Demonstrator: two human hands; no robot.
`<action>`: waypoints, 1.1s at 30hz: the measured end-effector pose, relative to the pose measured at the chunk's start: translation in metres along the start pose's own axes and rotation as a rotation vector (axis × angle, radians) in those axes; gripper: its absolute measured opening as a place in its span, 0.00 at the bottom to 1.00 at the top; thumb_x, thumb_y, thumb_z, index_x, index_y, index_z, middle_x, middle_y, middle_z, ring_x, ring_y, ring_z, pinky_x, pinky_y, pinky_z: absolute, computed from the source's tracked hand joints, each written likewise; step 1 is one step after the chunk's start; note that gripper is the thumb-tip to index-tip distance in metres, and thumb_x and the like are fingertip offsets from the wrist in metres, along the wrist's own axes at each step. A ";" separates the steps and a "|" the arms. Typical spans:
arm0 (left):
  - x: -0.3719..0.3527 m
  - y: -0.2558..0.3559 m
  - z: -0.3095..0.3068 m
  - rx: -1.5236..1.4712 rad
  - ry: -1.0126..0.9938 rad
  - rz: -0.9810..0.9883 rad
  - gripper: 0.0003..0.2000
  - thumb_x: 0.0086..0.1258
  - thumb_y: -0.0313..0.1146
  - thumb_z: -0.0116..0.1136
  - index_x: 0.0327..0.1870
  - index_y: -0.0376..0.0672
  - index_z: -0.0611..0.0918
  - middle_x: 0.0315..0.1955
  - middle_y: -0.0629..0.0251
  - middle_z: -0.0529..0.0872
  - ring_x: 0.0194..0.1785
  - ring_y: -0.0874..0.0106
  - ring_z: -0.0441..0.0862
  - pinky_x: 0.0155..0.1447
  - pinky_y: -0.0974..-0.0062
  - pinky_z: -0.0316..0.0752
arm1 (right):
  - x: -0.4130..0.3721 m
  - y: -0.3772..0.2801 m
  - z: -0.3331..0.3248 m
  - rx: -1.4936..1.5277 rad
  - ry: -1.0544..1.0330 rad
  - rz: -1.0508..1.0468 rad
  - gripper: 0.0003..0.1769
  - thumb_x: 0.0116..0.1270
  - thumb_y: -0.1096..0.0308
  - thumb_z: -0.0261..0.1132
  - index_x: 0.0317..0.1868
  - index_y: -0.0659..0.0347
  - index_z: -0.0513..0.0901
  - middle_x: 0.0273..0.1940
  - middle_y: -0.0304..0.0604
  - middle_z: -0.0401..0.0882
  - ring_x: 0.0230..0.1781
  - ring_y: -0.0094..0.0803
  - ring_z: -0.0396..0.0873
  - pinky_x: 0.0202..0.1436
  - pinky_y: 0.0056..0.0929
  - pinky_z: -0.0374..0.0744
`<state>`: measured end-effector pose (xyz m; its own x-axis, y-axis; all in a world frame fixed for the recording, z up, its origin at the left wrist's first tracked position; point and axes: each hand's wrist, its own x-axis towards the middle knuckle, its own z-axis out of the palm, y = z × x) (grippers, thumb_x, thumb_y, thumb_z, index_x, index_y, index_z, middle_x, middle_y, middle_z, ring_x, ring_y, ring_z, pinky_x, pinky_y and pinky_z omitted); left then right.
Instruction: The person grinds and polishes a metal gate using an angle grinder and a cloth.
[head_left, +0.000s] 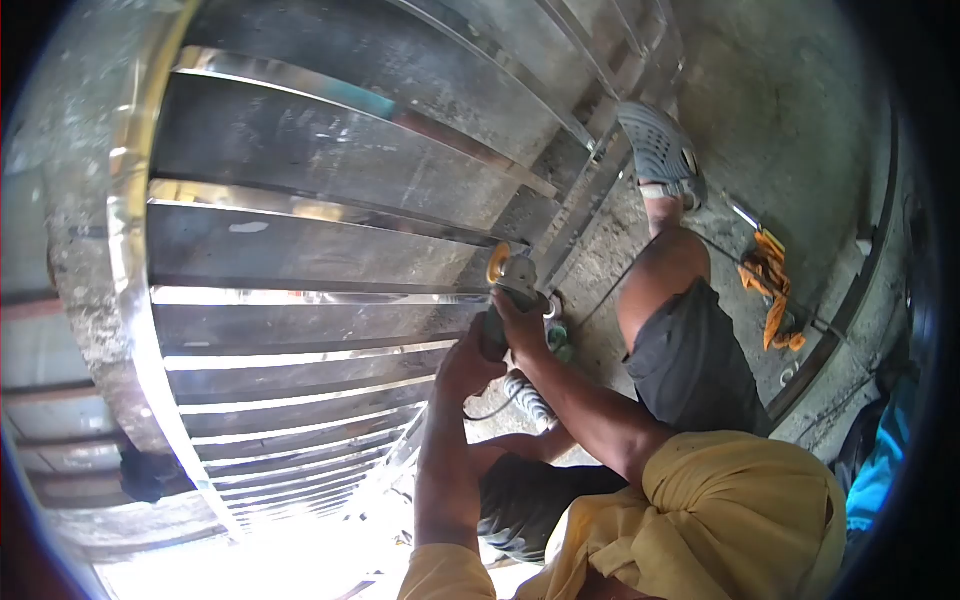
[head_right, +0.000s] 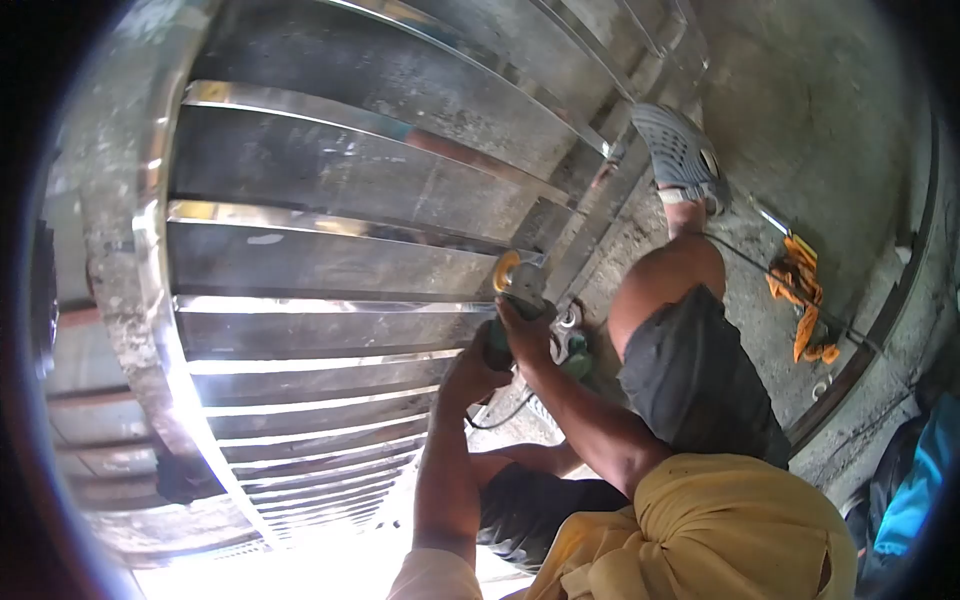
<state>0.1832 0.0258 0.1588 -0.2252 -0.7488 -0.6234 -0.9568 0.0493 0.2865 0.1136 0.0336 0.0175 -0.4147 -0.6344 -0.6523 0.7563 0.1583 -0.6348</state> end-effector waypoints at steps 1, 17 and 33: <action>0.001 0.003 0.003 0.015 0.000 0.017 0.52 0.46 0.38 0.72 0.79 0.47 0.58 0.52 0.43 0.85 0.55 0.48 0.85 0.57 0.57 0.79 | -0.001 -0.009 -0.003 0.016 -0.016 0.000 0.49 0.58 0.55 0.80 0.68 0.66 0.59 0.54 0.49 0.77 0.52 0.35 0.78 0.54 0.33 0.79; -0.007 0.124 0.001 -1.296 0.238 0.508 0.43 0.72 0.68 0.51 0.75 0.39 0.63 0.63 0.56 0.75 0.65 0.62 0.75 0.66 0.59 0.72 | -0.015 -0.288 0.008 -0.858 -0.781 -1.017 0.56 0.49 0.62 0.82 0.73 0.61 0.57 0.57 0.53 0.79 0.57 0.39 0.80 0.61 0.36 0.78; 0.075 0.124 0.041 -2.013 -0.018 0.102 0.46 0.70 0.71 0.50 0.73 0.38 0.64 0.61 0.50 0.77 0.60 0.57 0.80 0.56 0.58 0.81 | 0.073 -0.250 -0.008 -1.846 -0.992 -1.491 0.38 0.57 0.61 0.70 0.70 0.38 0.69 0.50 0.51 0.82 0.46 0.54 0.83 0.47 0.50 0.83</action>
<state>0.0404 0.0026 0.1174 -0.2683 -0.7855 -0.5576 0.5850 -0.5928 0.5535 -0.1102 -0.0465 0.1253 0.5977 -0.7741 0.2088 -0.7584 -0.6303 -0.1658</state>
